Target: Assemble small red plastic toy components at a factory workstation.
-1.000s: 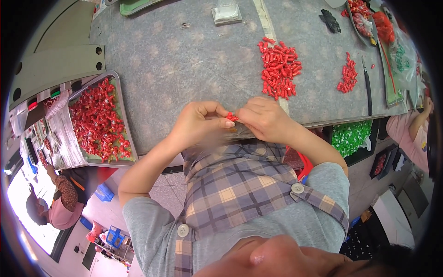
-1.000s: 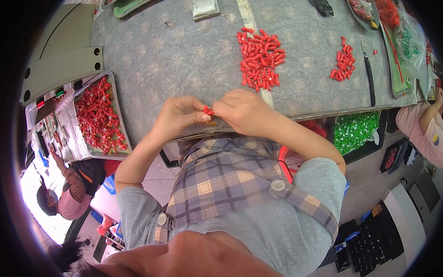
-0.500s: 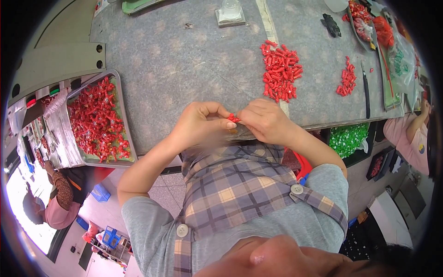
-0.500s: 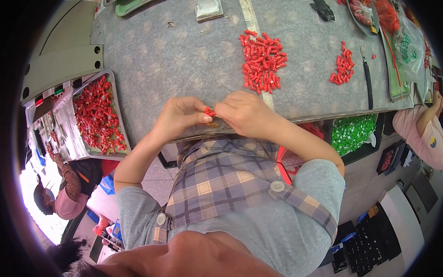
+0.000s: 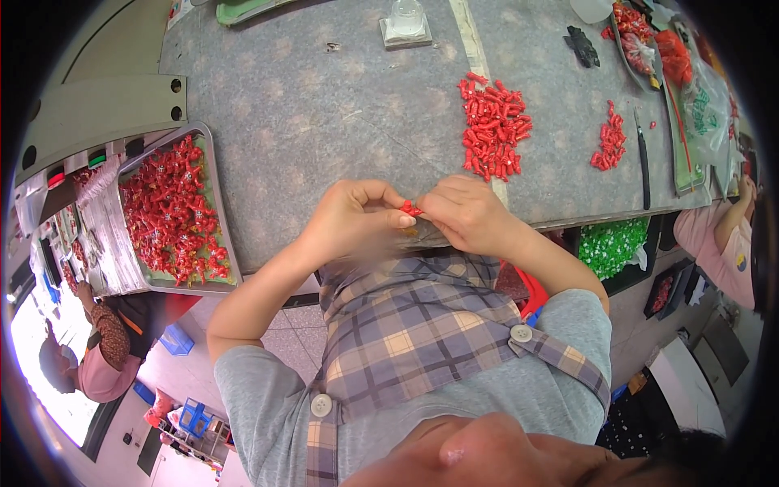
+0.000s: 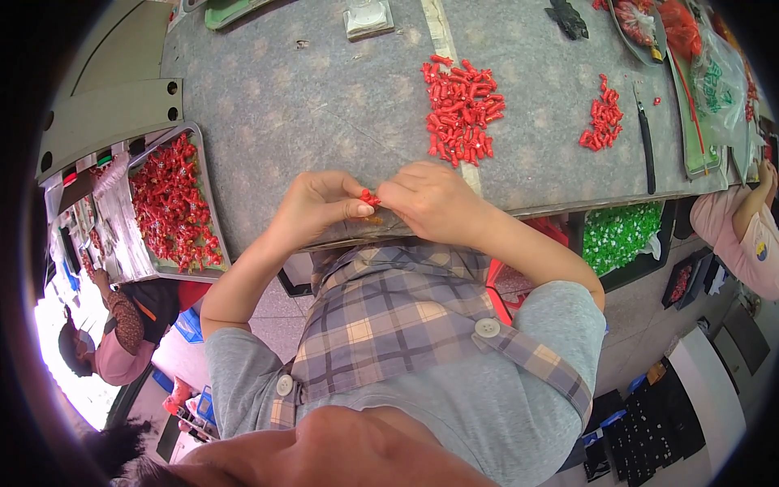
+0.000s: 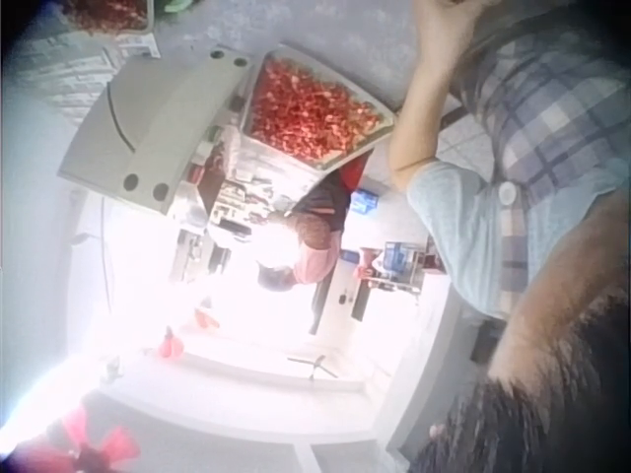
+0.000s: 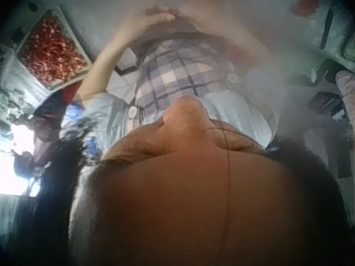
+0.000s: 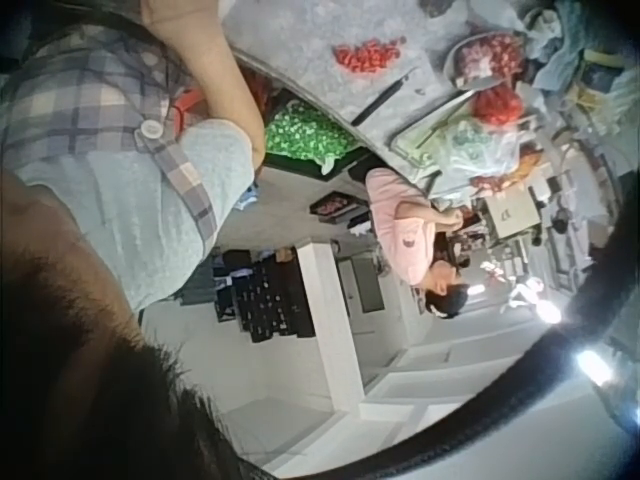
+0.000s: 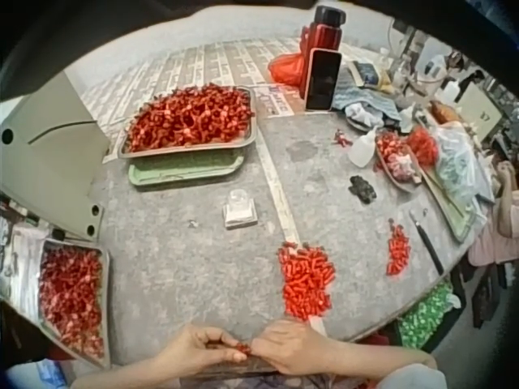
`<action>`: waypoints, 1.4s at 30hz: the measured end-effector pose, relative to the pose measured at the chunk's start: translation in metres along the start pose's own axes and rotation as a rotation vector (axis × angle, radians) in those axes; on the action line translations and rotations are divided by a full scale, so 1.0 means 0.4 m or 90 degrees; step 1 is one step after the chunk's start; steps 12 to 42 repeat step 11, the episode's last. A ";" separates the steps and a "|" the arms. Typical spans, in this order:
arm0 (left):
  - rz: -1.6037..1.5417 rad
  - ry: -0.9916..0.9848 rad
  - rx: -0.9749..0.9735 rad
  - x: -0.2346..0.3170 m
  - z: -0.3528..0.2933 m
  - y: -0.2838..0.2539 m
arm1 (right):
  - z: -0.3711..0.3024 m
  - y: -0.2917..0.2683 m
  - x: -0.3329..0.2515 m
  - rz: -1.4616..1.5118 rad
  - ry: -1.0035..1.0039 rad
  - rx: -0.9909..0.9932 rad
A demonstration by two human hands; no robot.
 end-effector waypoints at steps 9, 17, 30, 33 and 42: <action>-0.007 0.001 -0.009 -0.003 0.003 0.000 | 0.001 0.000 0.000 -0.003 0.001 -0.001; -0.013 0.002 -0.013 -0.003 0.003 0.002 | 0.001 0.000 0.000 0.001 0.005 0.002; -0.013 0.002 -0.013 -0.003 0.003 0.002 | 0.001 0.000 0.000 0.001 0.005 0.002; -0.013 0.002 -0.013 -0.003 0.003 0.002 | 0.001 0.000 0.000 0.001 0.005 0.002; -0.013 0.002 -0.013 -0.003 0.003 0.002 | 0.001 0.000 0.000 0.001 0.005 0.002</action>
Point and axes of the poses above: each hand's wrist, its own z-axis towards the middle knuckle, its own y-axis out of the palm, x = y × z, the point moved 7 cm from there along z, towards the middle knuckle, and after that the axes turned 11 degrees about -y, right-handed, at the moved point
